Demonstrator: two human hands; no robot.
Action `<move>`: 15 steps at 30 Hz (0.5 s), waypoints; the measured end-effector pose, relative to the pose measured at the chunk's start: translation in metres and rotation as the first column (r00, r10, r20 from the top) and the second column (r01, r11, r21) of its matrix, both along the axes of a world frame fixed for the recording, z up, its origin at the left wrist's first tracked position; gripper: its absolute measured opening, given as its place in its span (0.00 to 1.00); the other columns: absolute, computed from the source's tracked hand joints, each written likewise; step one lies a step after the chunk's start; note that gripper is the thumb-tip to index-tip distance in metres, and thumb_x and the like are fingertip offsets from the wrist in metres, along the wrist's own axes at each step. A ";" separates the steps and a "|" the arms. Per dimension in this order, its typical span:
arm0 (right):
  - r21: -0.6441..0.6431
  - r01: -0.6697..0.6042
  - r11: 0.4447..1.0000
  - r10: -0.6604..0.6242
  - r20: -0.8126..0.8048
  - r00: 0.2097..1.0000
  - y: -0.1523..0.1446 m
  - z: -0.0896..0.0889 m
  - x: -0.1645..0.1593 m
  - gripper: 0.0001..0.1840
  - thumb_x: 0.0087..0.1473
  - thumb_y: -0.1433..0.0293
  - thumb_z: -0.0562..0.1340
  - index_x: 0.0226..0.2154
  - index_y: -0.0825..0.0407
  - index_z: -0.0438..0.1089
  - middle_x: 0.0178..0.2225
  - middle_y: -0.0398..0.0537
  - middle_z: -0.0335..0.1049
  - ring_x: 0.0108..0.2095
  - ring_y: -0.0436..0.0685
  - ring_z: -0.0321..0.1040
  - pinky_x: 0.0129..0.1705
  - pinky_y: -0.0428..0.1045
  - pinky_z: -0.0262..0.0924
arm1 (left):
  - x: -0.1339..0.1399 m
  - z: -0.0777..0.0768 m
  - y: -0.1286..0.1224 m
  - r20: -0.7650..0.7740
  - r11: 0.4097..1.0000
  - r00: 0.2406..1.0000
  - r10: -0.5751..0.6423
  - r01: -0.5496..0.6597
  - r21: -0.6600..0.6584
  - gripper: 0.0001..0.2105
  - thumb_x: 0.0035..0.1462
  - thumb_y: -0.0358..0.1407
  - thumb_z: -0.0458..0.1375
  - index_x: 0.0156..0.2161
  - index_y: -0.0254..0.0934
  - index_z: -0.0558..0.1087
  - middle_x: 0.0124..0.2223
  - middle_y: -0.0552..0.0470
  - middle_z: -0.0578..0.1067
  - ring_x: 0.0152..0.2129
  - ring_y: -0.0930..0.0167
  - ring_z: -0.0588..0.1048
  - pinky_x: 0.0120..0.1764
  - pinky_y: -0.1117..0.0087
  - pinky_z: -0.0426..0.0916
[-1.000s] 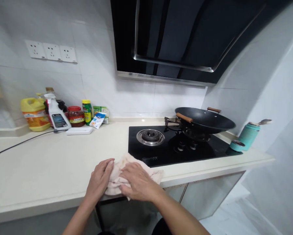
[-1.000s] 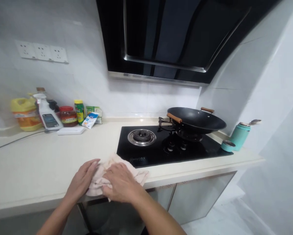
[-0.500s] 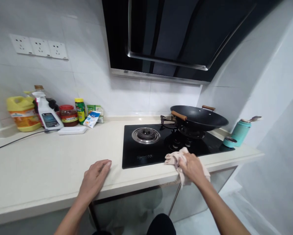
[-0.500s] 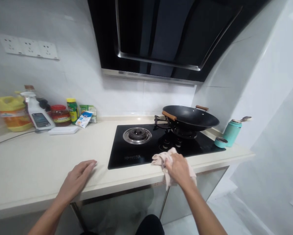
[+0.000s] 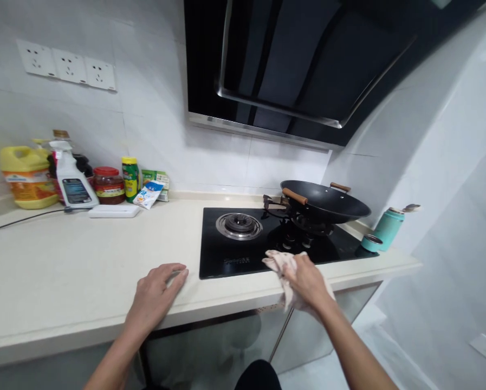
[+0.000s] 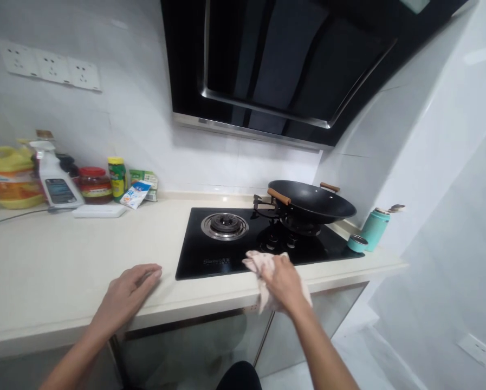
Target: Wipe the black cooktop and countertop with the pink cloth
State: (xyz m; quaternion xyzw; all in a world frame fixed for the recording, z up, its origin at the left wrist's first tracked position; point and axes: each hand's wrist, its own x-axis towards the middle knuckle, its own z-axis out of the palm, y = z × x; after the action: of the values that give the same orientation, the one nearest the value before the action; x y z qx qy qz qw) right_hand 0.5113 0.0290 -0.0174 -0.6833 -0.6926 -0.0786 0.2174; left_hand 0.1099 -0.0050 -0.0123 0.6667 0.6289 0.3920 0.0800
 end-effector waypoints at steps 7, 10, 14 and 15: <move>0.143 -0.522 0.841 0.540 -0.297 0.788 0.000 0.009 -0.110 0.15 0.65 0.57 0.55 0.34 0.49 0.65 0.34 0.44 0.66 0.34 0.54 0.65 0.37 0.48 0.60 | -0.002 -0.003 -0.001 0.009 1.000 1.000 -0.008 0.008 0.030 0.23 0.58 0.56 0.52 0.43 0.44 0.81 0.48 0.48 0.82 0.49 0.56 0.77 0.53 0.55 0.69; 0.279 -0.394 0.876 0.481 -0.435 0.761 0.028 0.024 -0.108 0.18 0.65 0.54 0.53 0.35 0.49 0.66 0.34 0.46 0.66 0.35 0.55 0.66 0.39 0.50 0.62 | -0.002 -0.001 -0.004 0.030 1.000 0.999 -0.026 0.026 0.015 0.23 0.59 0.55 0.52 0.43 0.43 0.81 0.48 0.47 0.82 0.49 0.57 0.77 0.51 0.56 0.70; 0.270 -0.065 0.961 0.161 -0.348 0.924 0.071 0.038 -0.079 0.25 0.66 0.54 0.49 0.53 0.54 0.66 0.49 0.59 0.65 0.47 0.62 0.67 0.48 0.55 0.62 | 0.001 0.001 -0.008 0.040 1.000 0.999 -0.018 0.019 -0.007 0.23 0.60 0.55 0.51 0.44 0.43 0.80 0.49 0.47 0.82 0.50 0.56 0.76 0.52 0.53 0.69; 0.226 -0.044 0.973 0.102 -0.253 0.962 0.080 0.037 -0.071 0.26 0.67 0.55 0.49 0.57 0.54 0.64 0.52 0.61 0.65 0.50 0.63 0.66 0.50 0.56 0.61 | 0.002 0.001 -0.008 0.041 1.000 0.999 -0.015 0.015 -0.003 0.22 0.60 0.54 0.51 0.44 0.43 0.80 0.49 0.47 0.82 0.50 0.56 0.76 0.52 0.53 0.69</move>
State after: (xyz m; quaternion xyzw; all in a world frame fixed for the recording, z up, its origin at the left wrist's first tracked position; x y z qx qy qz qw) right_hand 0.4400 0.1086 0.0197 -0.6335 -0.6696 -0.0545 0.3839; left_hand 0.1114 -0.0135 -0.0112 0.6630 0.6227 0.4040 0.0970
